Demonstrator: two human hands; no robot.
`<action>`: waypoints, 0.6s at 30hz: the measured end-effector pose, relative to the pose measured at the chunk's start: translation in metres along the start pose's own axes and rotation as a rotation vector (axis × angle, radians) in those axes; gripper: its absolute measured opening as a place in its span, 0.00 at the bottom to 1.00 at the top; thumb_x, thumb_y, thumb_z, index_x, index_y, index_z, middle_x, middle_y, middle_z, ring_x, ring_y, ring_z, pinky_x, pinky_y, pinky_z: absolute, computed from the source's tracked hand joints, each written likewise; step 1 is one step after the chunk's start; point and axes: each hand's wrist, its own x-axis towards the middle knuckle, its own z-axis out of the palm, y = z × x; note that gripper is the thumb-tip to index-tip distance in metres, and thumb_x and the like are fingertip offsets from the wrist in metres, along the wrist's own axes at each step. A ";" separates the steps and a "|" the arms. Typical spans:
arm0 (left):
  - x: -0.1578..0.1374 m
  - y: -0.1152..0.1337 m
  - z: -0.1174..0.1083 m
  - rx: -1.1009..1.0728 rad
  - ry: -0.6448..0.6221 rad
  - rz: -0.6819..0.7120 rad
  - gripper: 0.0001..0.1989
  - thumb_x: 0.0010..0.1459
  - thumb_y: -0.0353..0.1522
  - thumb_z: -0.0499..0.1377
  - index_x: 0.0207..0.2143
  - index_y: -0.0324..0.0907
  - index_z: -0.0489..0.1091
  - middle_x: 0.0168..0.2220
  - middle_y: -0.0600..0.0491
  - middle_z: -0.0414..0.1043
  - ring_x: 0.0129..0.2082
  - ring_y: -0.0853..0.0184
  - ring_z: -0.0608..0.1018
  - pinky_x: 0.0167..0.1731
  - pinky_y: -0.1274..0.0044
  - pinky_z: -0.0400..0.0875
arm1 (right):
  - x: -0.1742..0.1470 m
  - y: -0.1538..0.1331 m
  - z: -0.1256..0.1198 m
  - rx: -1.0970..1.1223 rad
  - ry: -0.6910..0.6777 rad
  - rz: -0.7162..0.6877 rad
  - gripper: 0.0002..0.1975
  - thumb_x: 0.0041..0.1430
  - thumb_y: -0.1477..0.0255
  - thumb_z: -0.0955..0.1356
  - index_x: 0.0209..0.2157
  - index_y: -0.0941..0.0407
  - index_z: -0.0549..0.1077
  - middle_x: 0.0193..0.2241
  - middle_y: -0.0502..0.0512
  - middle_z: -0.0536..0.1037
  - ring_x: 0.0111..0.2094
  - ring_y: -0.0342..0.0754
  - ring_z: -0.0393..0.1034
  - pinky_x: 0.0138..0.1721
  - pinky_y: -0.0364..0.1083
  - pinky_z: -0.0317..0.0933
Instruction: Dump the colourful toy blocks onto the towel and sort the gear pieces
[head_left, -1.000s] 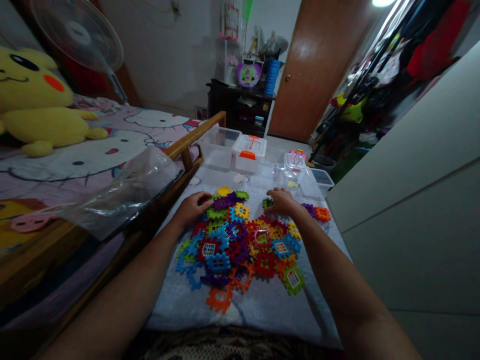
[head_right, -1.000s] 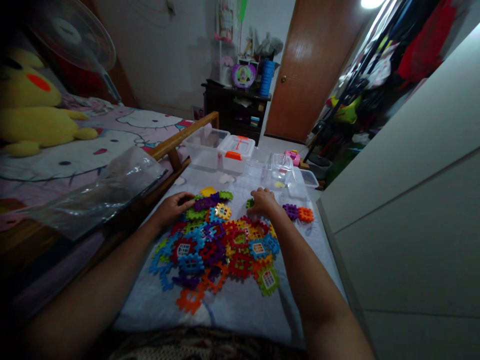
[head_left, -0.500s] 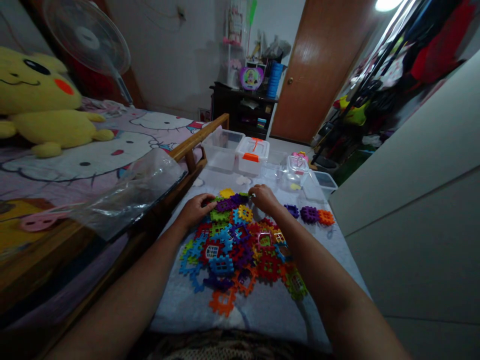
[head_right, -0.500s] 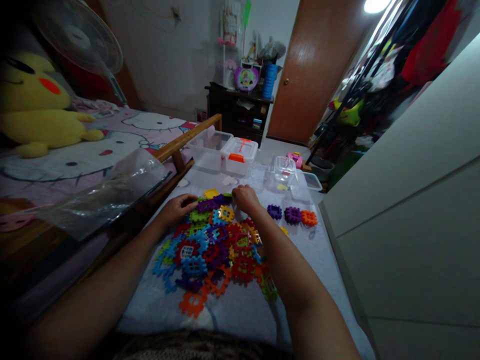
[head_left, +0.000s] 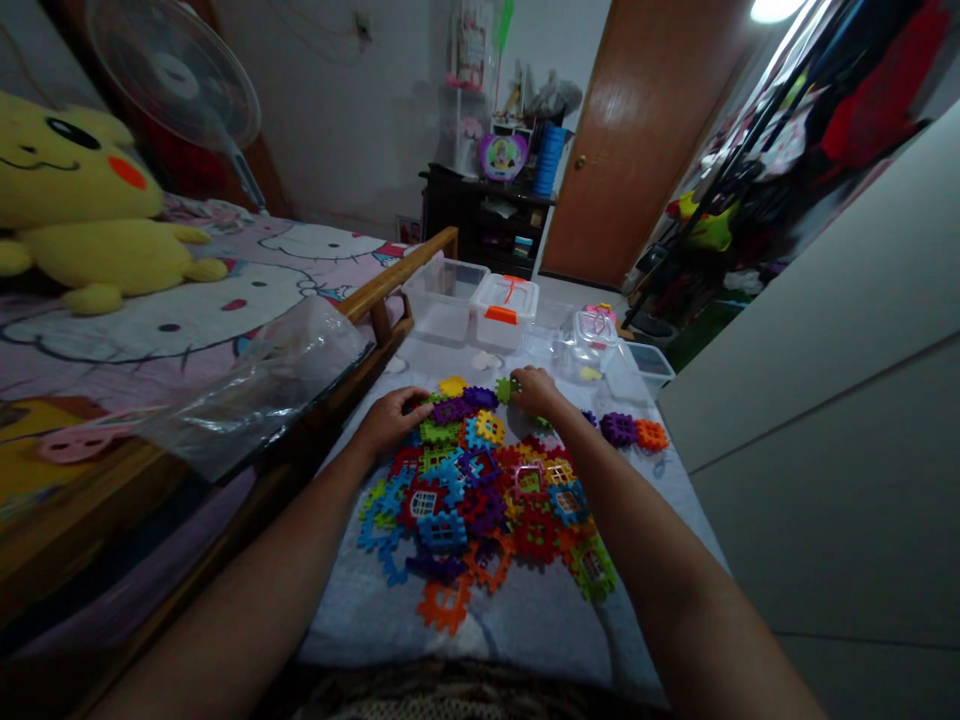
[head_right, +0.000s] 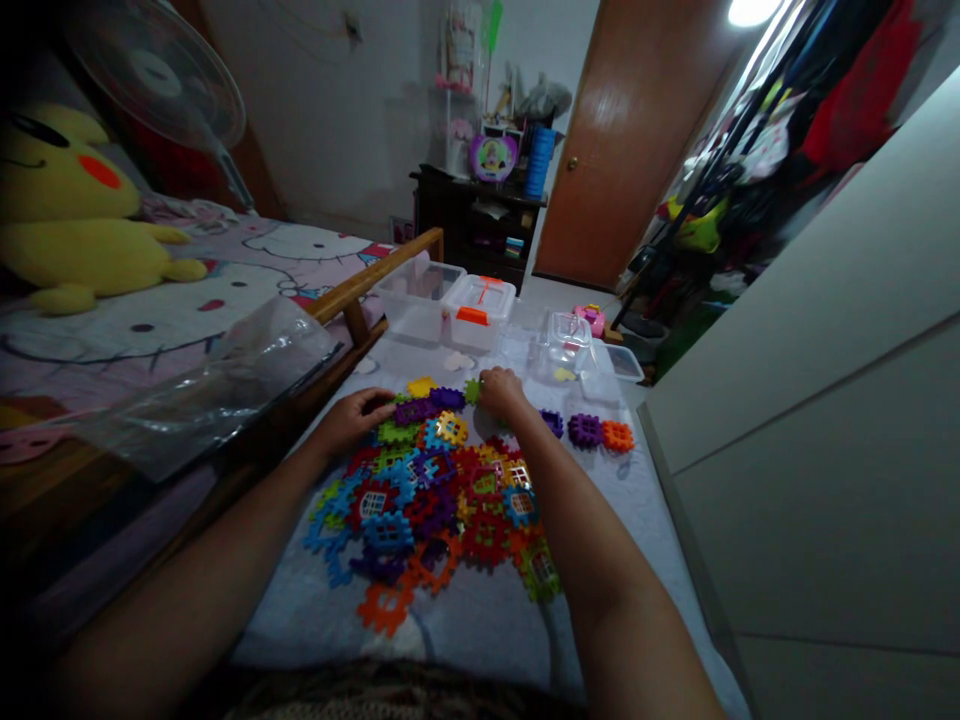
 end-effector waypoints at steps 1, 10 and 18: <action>0.000 0.000 0.000 0.000 -0.003 -0.001 0.26 0.54 0.50 0.58 0.44 0.39 0.75 0.43 0.47 0.78 0.41 0.56 0.78 0.46 0.68 0.70 | -0.001 -0.001 0.001 -0.013 -0.007 -0.003 0.16 0.57 0.71 0.68 0.47 0.57 0.75 0.48 0.64 0.77 0.50 0.56 0.70 0.49 0.47 0.62; 0.000 -0.001 -0.001 0.013 -0.020 -0.007 0.26 0.54 0.50 0.57 0.44 0.39 0.75 0.42 0.47 0.78 0.41 0.56 0.79 0.45 0.68 0.71 | -0.001 -0.012 0.001 -0.073 -0.042 -0.015 0.24 0.52 0.65 0.72 0.51 0.56 0.72 0.52 0.65 0.72 0.52 0.60 0.66 0.49 0.52 0.62; 0.000 -0.002 0.000 0.007 -0.018 -0.021 0.27 0.56 0.51 0.56 0.47 0.39 0.73 0.47 0.46 0.76 0.45 0.56 0.78 0.48 0.67 0.71 | -0.009 0.012 -0.025 -0.072 -0.002 0.003 0.24 0.57 0.61 0.69 0.52 0.57 0.73 0.52 0.65 0.71 0.51 0.58 0.67 0.51 0.50 0.61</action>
